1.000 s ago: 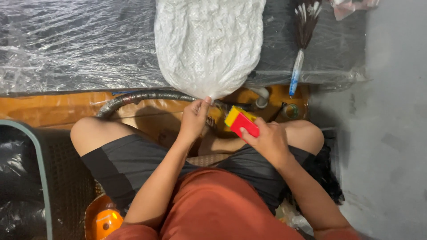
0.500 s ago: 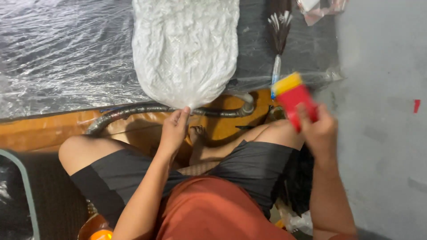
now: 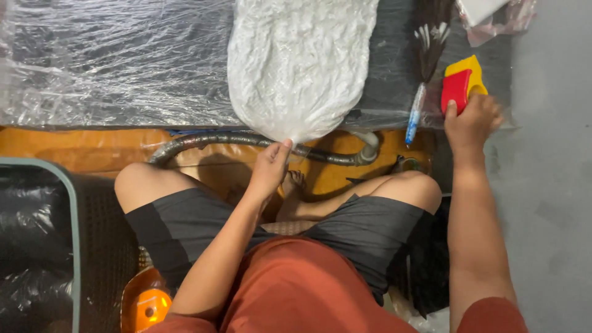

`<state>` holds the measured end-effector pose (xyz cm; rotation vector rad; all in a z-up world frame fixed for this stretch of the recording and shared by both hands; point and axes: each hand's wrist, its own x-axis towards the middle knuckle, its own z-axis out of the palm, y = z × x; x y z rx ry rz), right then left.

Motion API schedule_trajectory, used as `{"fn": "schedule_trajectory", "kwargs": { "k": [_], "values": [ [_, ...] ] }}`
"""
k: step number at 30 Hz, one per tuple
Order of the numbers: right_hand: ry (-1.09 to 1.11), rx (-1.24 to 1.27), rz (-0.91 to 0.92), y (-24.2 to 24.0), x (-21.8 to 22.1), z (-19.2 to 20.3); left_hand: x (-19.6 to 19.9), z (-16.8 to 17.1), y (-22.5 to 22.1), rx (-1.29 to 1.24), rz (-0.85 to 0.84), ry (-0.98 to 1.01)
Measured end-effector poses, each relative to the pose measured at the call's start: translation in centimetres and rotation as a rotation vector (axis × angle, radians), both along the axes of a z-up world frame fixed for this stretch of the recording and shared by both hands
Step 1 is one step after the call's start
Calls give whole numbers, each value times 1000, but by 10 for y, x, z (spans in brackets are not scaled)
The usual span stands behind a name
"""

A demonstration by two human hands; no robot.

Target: The person uses a vacuum to deflate a pillow inside a plastic bag and then secures the bag with tape.

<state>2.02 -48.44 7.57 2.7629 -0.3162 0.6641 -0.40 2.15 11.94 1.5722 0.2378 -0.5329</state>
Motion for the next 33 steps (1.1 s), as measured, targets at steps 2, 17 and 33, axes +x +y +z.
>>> {"fn": "schedule_trajectory", "kwargs": {
  "k": [2, 17, 33],
  "values": [
    [-116, 117, 90, 76, -17, 55, -1, 6, 1, 0, -20, -12],
    [428, 1820, 399, 299, -58, 11, -4, -38, -11, -154, 141, 5],
    [583, 1677, 449, 265, -41, -23, -15, -25, -4, -198, 149, 152]
  ]
}}
